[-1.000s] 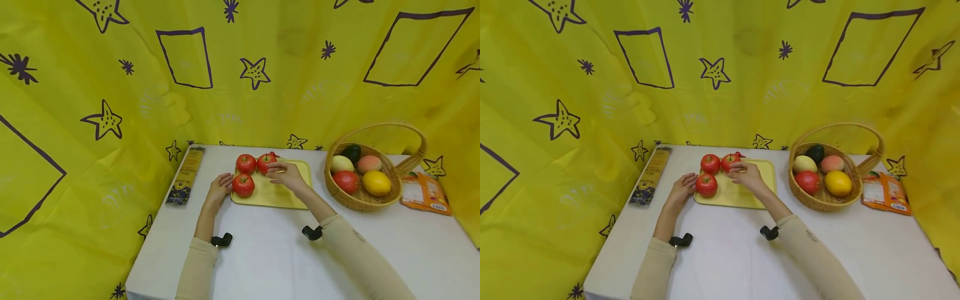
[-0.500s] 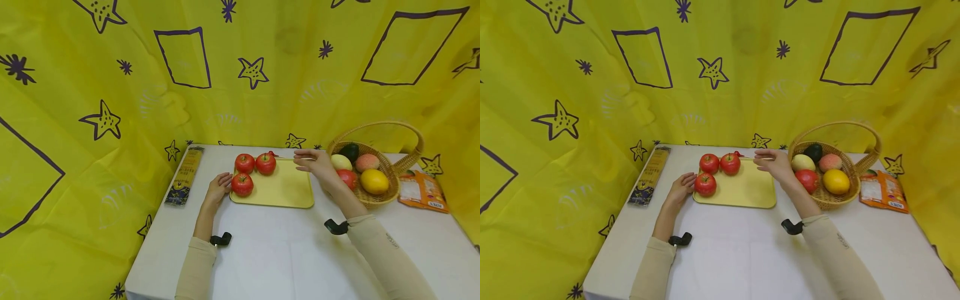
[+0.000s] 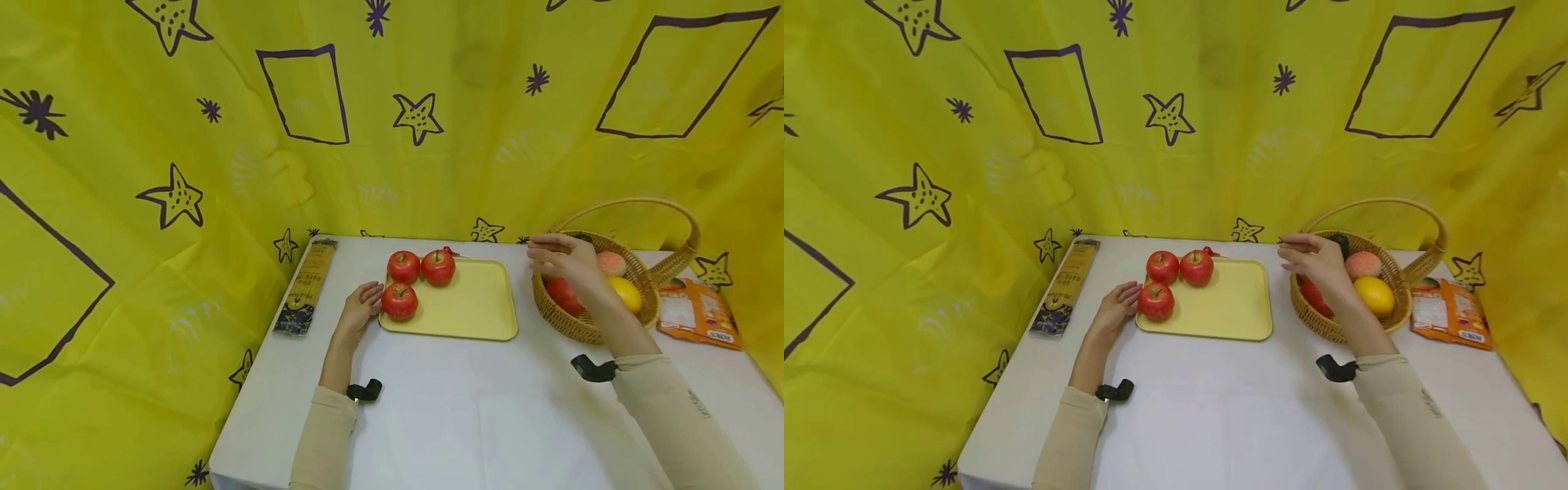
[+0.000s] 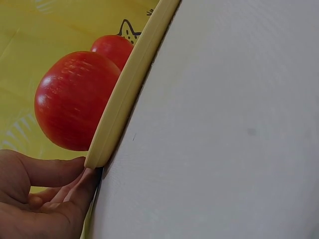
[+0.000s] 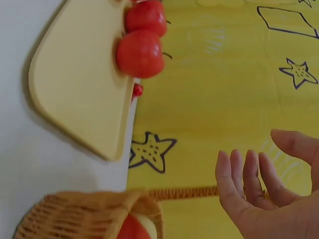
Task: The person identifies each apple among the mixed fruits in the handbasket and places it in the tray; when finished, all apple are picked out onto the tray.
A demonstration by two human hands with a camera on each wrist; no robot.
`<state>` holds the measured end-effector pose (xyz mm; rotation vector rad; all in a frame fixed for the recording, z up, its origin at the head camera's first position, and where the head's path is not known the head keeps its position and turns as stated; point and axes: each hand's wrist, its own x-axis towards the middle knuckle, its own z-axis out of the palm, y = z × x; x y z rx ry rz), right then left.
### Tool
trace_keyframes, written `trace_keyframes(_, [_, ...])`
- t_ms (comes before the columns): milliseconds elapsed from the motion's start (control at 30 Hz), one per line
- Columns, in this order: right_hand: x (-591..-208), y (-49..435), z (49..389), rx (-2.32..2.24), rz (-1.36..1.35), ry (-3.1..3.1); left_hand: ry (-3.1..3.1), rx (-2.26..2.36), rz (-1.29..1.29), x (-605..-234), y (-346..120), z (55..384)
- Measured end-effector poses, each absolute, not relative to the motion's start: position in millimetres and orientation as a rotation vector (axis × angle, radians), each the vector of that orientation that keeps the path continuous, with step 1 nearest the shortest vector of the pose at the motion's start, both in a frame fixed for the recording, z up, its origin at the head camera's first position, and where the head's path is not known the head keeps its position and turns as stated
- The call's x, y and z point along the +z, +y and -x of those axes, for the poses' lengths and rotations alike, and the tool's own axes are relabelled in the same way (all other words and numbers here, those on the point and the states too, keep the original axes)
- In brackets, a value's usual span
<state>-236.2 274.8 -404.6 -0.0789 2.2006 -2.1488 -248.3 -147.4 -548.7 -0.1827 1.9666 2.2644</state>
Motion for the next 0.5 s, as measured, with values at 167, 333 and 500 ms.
trace_keyframes(167, [-404,298,231,-2.195,0.068,2.118,1.956,2.26,0.166,-549,-148,248])
trace_keyframes(333, [-404,315,226,-2.142,0.048,2.197,1.931,2.262,0.179,-550,-150,250])
trace_keyframes(500, [-406,331,224,-2.175,0.054,2.172,1.921,2.265,0.176,-550,-150,250])
